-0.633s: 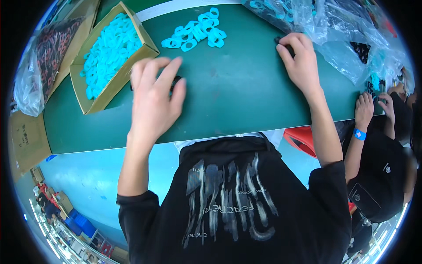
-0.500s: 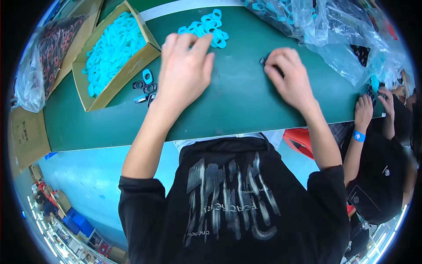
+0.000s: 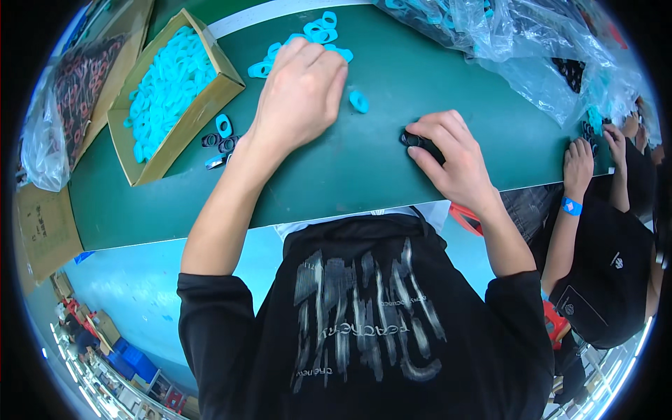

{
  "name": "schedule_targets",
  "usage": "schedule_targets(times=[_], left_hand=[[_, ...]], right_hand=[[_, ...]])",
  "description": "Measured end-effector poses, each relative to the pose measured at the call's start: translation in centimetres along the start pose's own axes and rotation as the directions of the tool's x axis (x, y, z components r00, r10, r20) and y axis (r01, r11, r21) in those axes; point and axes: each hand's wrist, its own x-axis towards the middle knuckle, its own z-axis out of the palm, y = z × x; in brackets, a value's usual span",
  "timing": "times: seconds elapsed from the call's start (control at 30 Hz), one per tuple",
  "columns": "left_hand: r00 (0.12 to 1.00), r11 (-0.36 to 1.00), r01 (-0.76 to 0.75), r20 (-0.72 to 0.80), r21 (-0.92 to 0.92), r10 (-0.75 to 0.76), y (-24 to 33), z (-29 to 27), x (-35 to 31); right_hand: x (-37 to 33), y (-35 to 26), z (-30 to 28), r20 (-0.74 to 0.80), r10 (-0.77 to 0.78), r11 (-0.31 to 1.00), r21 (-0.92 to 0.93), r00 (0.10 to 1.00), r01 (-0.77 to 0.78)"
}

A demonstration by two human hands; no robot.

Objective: Assemble teal plastic components with black metal clips at a factory workbench.

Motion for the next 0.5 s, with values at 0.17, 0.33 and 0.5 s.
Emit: schedule_targets(times=[0.17,0.33,0.5], left_hand=[[0.995,0.999,0.031,0.098,0.009,-0.032,2.2,-0.6,-0.3],[0.964,0.991,0.135,0.232,0.004,-0.132,3.4,0.1,-2.1],[0.924,0.967,0.243,0.321,-0.081,-0.205,4.3,-0.9,-2.3]], right_hand=[[0.0,0.0,0.2,0.001,0.000,1.000,-0.001,1.000,0.000],[0.0,-0.1,0.2,-0.003,0.016,1.000,0.007,1.000,-0.016],[0.1,-0.1,0.2,-0.007,0.016,1.000,-0.003,1.000,-0.016]])
